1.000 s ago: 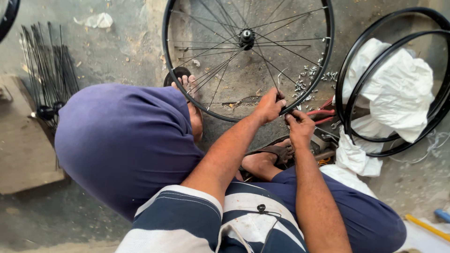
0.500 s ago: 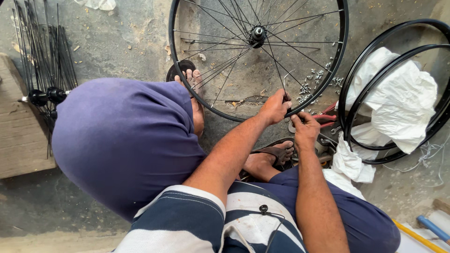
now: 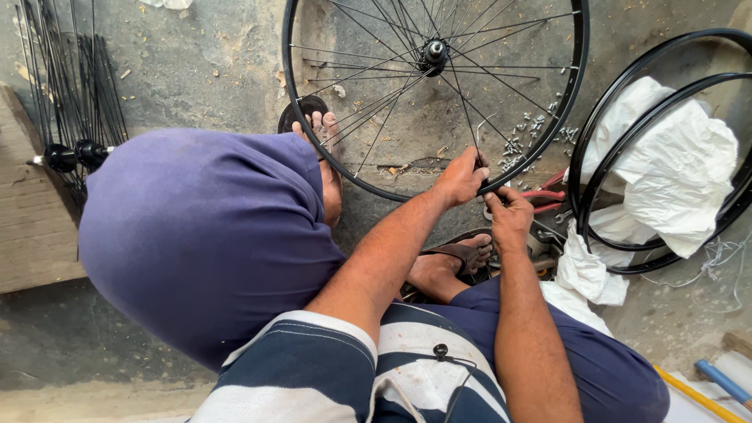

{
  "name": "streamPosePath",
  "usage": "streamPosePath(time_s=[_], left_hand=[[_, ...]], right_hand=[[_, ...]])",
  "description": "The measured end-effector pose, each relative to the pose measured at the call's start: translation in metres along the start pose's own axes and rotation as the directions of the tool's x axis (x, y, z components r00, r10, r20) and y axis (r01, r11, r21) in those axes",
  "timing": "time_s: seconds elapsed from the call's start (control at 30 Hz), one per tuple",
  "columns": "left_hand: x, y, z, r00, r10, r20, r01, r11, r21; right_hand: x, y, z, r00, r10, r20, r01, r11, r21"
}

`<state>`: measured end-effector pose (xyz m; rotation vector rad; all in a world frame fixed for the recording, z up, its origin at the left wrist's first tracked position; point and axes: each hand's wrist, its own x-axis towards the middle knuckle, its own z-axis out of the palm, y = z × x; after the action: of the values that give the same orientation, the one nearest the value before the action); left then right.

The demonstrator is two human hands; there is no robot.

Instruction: The person is sitting on the floor and repairing a bicycle wheel. They are using their hands to adjust the spokes and tighten the nuts on the wheel.

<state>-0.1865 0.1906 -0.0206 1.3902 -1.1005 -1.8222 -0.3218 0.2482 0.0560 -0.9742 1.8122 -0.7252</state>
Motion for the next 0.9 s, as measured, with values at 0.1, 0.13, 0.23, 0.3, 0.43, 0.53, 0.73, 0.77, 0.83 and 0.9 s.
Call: streamPosePath(time_s=[0.1,0.13,0.23,0.3,0.43,0.53,0.73,0.77,0.83,0.9], left_hand=[[0.0,0.0,0.0,1.0,0.003,-0.004,-0.003,1.0,-0.007],[0.0,0.0,0.001,1.0,0.009,-0.012,-0.009,1.0,0.005],[-0.001,0.001,0.001,1.0,-0.013,-0.016,0.014,1.0,0.017],[-0.001,0.002,0.001,0.999,-0.037,-0.007,0.037,0.999,0.013],[-0.001,0.002,0.001,1.0,-0.019,-0.017,0.019,1.0,0.01],[0.0,0.0,0.001,1.0,-0.023,-0.007,0.023,1.0,0.0],[0.004,-0.005,0.005,1.0,0.0,-0.017,0.0,1.0,0.0],[0.004,-0.006,0.006,1.0,0.003,-0.02,-0.003,1.0,0.011],[0.005,-0.008,0.006,1.0,-0.007,-0.009,0.007,1.0,-0.03],[0.006,-0.01,0.006,1.0,-0.013,0.002,0.013,0.998,-0.056]], right_hand=[[0.0,-0.002,0.001,0.999,0.007,-0.035,-0.008,0.999,-0.043],[-0.001,-0.002,0.001,0.999,0.011,-0.045,-0.013,0.998,-0.053],[0.0,-0.003,0.0,0.998,-0.031,-0.046,0.025,0.991,-0.131],[0.0,-0.004,-0.002,1.0,-0.009,-0.003,0.009,0.999,-0.033],[0.0,-0.005,-0.004,1.0,0.001,0.026,0.0,1.0,-0.025],[0.001,-0.005,-0.006,0.998,0.032,0.053,-0.027,0.996,-0.09],[0.004,0.004,0.0,1.0,-0.028,-0.015,0.028,0.999,0.021],[0.003,0.005,0.0,1.0,-0.02,-0.017,0.021,1.0,0.011],[0.003,0.005,0.0,1.0,-0.009,-0.025,0.009,1.0,-0.004],[0.002,0.004,-0.001,1.0,-0.005,0.0,0.005,1.0,-0.003]])
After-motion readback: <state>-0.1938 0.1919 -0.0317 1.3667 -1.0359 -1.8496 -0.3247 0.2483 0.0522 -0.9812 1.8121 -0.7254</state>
